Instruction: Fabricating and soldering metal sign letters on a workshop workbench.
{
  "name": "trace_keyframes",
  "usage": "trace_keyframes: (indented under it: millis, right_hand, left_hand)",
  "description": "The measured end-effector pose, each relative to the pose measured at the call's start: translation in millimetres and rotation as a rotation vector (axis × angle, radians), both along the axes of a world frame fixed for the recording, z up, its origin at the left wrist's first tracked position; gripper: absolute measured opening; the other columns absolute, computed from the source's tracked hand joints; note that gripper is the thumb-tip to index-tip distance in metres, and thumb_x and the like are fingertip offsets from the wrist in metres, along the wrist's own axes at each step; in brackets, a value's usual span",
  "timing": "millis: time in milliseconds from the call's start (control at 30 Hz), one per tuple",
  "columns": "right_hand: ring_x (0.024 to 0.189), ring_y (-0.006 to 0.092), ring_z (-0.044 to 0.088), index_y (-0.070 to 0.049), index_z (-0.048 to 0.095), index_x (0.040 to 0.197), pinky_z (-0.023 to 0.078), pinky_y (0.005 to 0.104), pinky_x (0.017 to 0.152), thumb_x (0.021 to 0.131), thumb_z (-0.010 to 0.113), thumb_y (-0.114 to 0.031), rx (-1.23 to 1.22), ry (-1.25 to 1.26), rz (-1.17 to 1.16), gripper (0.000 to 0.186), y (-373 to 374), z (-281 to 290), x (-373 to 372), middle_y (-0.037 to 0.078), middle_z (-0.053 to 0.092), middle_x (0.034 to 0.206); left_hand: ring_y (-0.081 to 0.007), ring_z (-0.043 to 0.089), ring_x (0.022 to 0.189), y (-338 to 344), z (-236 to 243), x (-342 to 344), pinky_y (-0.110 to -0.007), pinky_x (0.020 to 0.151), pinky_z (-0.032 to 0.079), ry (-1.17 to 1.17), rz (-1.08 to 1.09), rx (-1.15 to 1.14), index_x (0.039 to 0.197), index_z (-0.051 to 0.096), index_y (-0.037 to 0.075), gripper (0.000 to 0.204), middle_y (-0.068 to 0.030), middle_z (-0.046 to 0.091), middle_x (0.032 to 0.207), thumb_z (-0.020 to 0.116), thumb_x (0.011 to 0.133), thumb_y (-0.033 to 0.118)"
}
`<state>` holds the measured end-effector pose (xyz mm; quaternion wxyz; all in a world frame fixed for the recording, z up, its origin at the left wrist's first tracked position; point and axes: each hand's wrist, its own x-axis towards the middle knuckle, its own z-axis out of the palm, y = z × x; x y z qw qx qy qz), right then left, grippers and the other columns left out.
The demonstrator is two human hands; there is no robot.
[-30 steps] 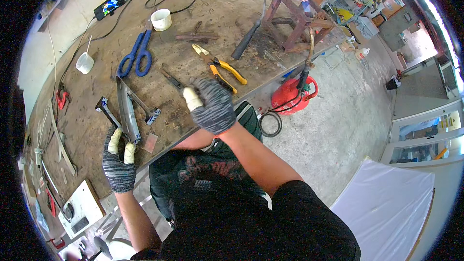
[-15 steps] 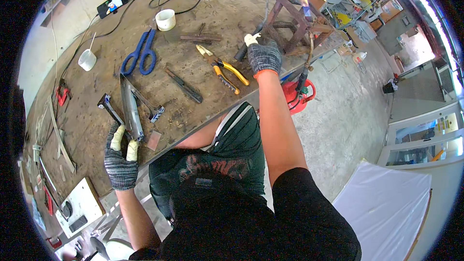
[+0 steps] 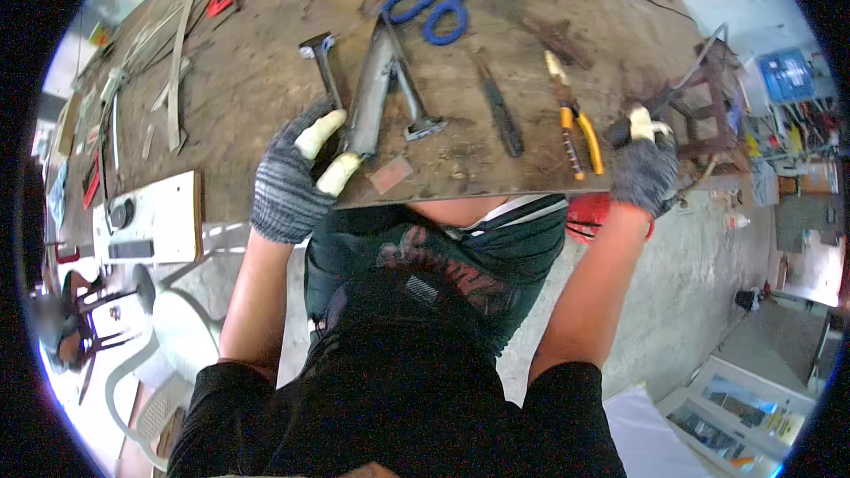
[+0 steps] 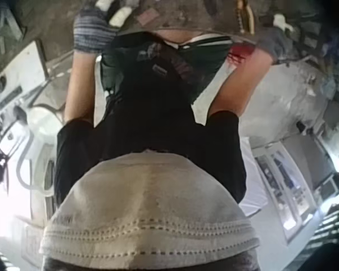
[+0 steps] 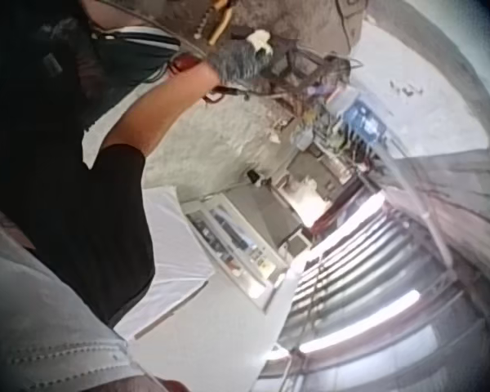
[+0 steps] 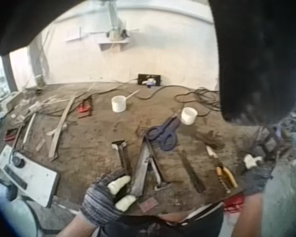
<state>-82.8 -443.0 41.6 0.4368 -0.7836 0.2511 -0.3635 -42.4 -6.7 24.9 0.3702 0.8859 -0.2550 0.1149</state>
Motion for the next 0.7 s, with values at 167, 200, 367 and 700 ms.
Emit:
trace_keyframes:
  millis: [167,200,367,700]
  right_hand:
    - [0.076,0.019,0.065,-0.001,0.065,0.115,0.053,0.0336,0.065,0.095,0.066,-0.02,0.527,-0.034,0.382,0.027,103,33,-48,0.01,0.069,0.092]
    - [0.076,0.0214,0.066,-0.001,0.061,0.124,0.055,0.0341,0.065,0.096,0.064,-0.021,0.616,0.004,0.449,0.035,122,38,-57,0.012,0.068,0.098]
    - [0.063,0.0086,0.06,-0.004,0.064,0.126,0.047,0.0234,0.055,0.094,0.068,-0.016,0.727,0.069,0.64,0.034,203,23,-69,0.004,0.069,0.091]
    - [0.097,0.0354,0.069,0.002,0.066,0.118,0.054,0.0402,0.088,0.094,0.067,-0.016,0.235,0.274,0.672,0.03,217,15,-65,0.023,0.07,0.108]
  left_hand:
    - [-0.0416,0.065,0.107,2,-6,1,-0.046,0.095,0.052,-0.034,0.014,0.02,0.123,0.066,0.003,0.05,-0.0235,0.066,0.123,0.079,0.081,0.028]
    - [-0.0416,0.065,0.107,0,-6,1,-0.046,0.095,0.052,-0.03,-0.002,0.027,0.123,0.066,0.003,0.05,-0.0235,0.066,0.123,0.079,0.081,0.028]
    - [-0.0404,0.063,0.114,0,-9,-1,-0.045,0.1,0.05,0.023,0.018,0.004,0.125,0.066,0.003,0.051,-0.0234,0.065,0.124,0.08,0.083,0.027]
    - [-0.0393,0.063,0.116,-2,-5,-4,-0.044,0.102,0.049,0.087,0.044,0.026,0.128,0.064,0.004,0.051,-0.0222,0.065,0.126,0.079,0.085,0.027]
